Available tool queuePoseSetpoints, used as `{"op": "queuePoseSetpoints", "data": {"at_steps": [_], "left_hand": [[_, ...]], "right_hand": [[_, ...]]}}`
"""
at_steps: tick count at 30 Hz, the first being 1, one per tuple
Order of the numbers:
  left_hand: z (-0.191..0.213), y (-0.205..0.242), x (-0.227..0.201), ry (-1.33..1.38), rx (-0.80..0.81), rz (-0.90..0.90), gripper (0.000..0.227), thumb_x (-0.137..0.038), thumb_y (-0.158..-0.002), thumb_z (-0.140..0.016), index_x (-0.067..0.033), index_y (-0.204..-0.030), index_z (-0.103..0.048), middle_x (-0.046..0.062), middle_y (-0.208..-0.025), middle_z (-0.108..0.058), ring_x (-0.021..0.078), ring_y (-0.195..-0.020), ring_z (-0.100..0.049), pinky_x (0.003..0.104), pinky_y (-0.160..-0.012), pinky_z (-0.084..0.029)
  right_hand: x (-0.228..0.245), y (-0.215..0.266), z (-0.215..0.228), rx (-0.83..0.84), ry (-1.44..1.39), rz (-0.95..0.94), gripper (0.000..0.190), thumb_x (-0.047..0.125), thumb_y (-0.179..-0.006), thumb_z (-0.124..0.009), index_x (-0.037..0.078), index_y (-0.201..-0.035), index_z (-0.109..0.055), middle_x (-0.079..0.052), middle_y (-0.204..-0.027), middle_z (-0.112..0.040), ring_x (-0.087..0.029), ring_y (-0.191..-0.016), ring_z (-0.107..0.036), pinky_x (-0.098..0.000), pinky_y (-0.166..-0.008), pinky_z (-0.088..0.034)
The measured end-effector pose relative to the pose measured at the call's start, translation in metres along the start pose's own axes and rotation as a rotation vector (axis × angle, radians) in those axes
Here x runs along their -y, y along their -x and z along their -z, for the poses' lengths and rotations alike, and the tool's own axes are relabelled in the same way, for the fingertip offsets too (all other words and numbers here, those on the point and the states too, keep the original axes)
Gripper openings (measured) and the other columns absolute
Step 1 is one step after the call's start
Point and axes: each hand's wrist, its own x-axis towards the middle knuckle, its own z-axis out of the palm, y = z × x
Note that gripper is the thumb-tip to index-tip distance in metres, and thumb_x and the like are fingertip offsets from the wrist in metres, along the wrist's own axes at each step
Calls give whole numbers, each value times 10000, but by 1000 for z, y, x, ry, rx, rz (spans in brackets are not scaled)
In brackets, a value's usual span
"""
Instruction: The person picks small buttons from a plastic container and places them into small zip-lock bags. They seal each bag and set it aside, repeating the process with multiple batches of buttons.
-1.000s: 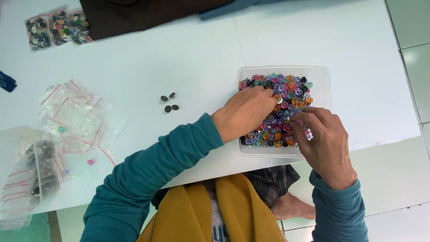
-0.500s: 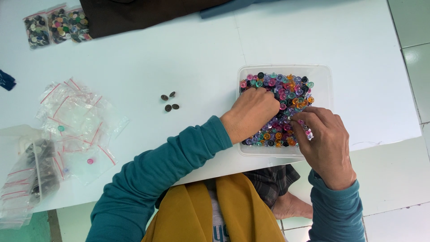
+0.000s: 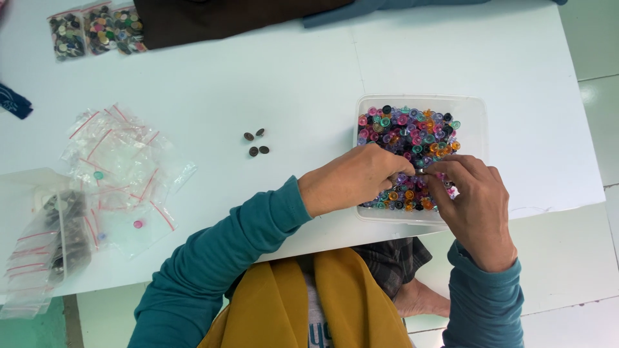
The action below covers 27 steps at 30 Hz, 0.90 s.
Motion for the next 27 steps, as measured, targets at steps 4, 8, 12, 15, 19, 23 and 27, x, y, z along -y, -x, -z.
{"op": "queuePoseSetpoints", "data": {"at_steps": [4,8,12,15,19,23,27], "left_hand": [[28,42,-15,69,-51,22,412,2,-931,-584,-51,-1340,-597,153,-1159,-729,299,-1008,-709,417,-861,-540],[49,92,-10,109,-281,-25,377,-5,-918,-681,-90,-1284,-645,109,-1176,-623,259,-934,-657,363,-858,-514],[75,148,-15,230,-525,42,317,52,-944,-660,-99,-1223,-676,57,-1052,-652,160,-897,-655,276,-818,-524],[85,184,-18,302,-726,165,269,35,-957,-671,-127,-1168,-716,39,-1092,-689,115,-826,-617,219,-743,-504],[65,208,20,283,-918,148,286,-21,-935,-728,-115,-1205,-722,42,-1029,-715,141,-898,-699,230,-701,-537],[34,207,47,288,-1041,197,325,-1,-899,-748,-103,-1206,-724,47,-981,-715,147,-846,-707,222,-653,-528],[8,203,68,257,-1048,286,319,48,-910,-699,-60,-1210,-714,100,-965,-713,188,-830,-707,253,-648,-533]], "right_hand": [[26,-8,11,53,-85,-87,107,186,-969,-754,144,-1068,-757,-33,-1087,-735,-245,-1048,-672,-414,-860,-419],[67,-16,15,39,-428,-85,81,26,-977,-730,15,-1056,-716,-120,-1050,-700,-218,-922,-659,-321,-791,-544],[110,-27,10,3,-460,-40,55,24,-973,-736,10,-1024,-724,-128,-1059,-722,-272,-1112,-673,-378,-918,-554],[136,-34,-3,-31,-542,59,112,17,-966,-742,-27,-1064,-713,-178,-1091,-711,-287,-1070,-669,-351,-835,-538],[171,-49,-36,-75,-673,123,121,43,-893,-829,42,-999,-771,-151,-1017,-734,-245,-840,-695,-335,-711,-549],[200,-59,-73,-61,-698,137,96,-25,-907,-782,-5,-996,-755,-179,-972,-699,-256,-770,-675,-356,-668,-552],[203,-64,-114,56,-608,46,85,-41,-937,-736,-57,-1021,-736,-238,-1008,-663,-310,-768,-677,-385,-663,-545]]}}
